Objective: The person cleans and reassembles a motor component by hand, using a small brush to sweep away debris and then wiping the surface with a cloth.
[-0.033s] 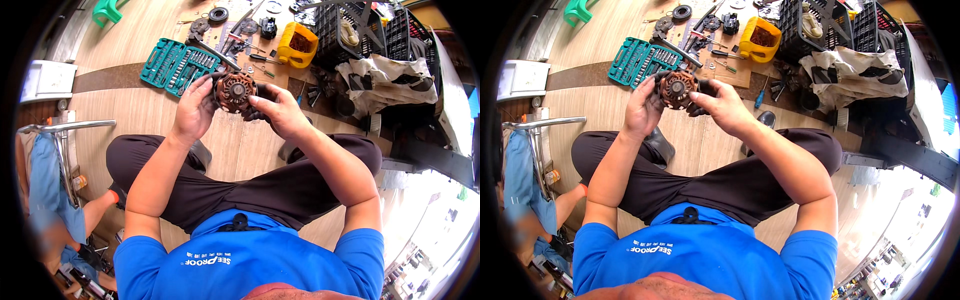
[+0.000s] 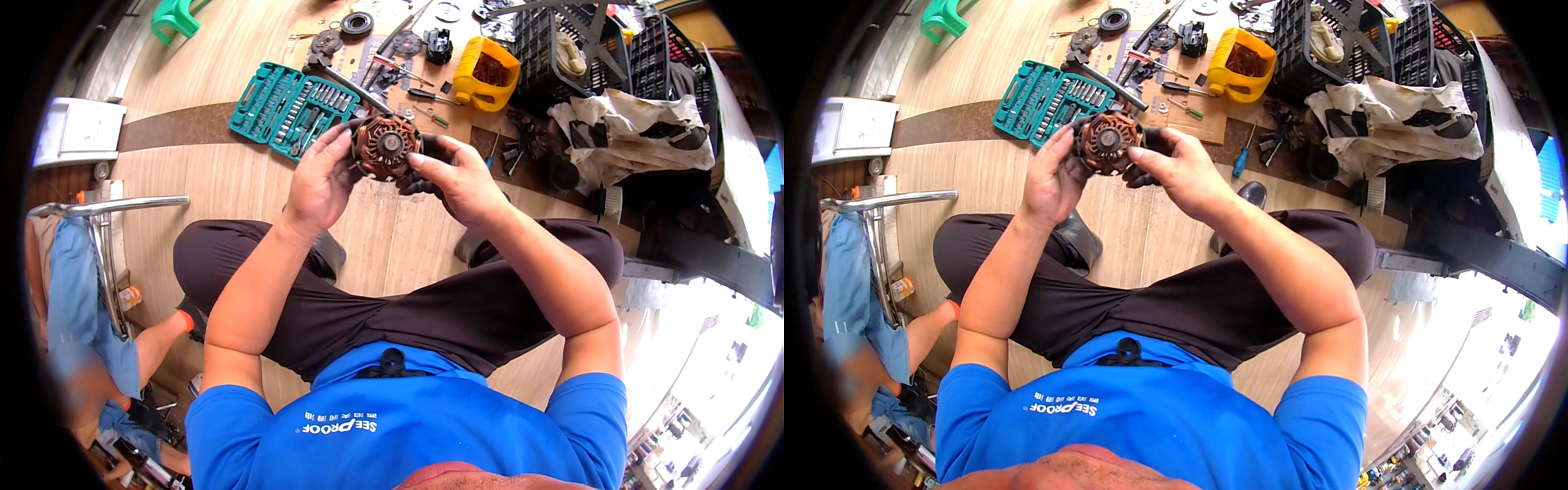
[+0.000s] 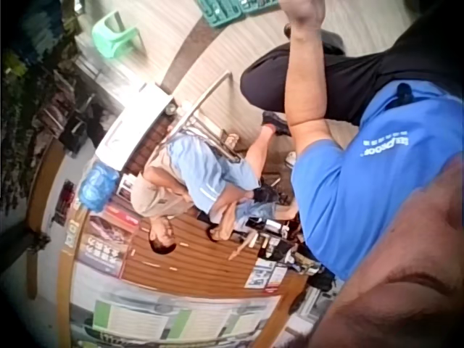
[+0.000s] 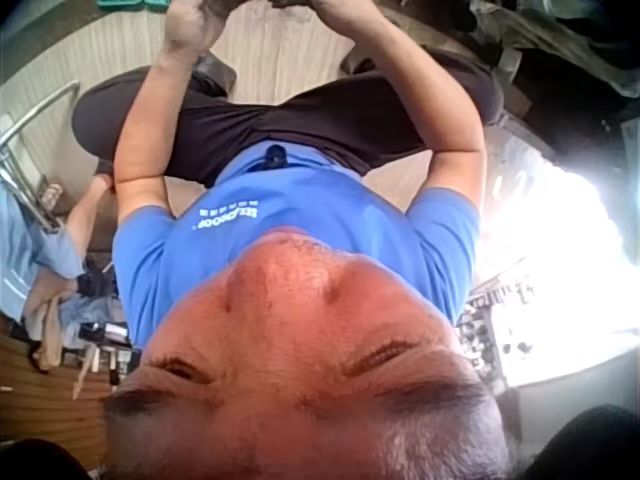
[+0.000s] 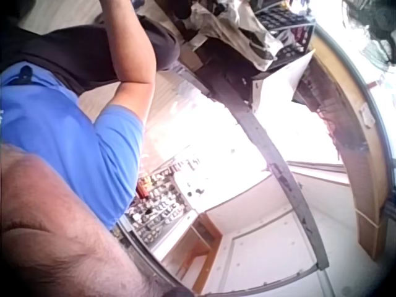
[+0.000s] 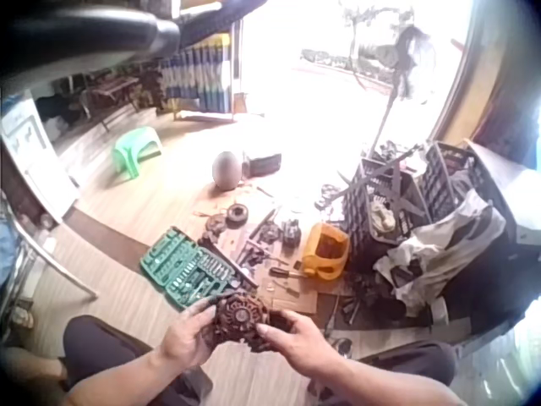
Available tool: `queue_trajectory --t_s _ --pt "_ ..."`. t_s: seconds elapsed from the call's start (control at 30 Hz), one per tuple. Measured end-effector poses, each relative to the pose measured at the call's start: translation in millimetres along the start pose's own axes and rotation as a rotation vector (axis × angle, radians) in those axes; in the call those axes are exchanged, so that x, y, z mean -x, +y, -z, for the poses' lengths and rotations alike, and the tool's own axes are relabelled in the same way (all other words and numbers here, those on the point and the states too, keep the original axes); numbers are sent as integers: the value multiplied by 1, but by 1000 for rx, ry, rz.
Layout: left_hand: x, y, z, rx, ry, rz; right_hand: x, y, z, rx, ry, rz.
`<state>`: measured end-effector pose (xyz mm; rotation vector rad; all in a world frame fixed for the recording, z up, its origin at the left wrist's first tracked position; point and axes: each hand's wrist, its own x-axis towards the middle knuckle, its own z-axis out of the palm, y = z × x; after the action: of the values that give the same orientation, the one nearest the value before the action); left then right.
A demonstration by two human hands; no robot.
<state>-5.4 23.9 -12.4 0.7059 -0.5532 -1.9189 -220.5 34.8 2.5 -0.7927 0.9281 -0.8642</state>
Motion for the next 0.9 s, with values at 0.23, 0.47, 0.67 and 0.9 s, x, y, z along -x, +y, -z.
queue_trajectory --t_s 0.23,0.47,0.67,0.9 --pt "2 -10 -3 -1 52 37 0 5 -1 -104 10 -87" --pt "1 -10 6 -30 93 72 -1 5 -3 -261 1 -159" --pt "-2 -12 6 -18 123 80 1 5 -2 -246 -10 -162" --pt "-1 -11 6 -18 127 88 2 3 -2 -215 -37 -205"
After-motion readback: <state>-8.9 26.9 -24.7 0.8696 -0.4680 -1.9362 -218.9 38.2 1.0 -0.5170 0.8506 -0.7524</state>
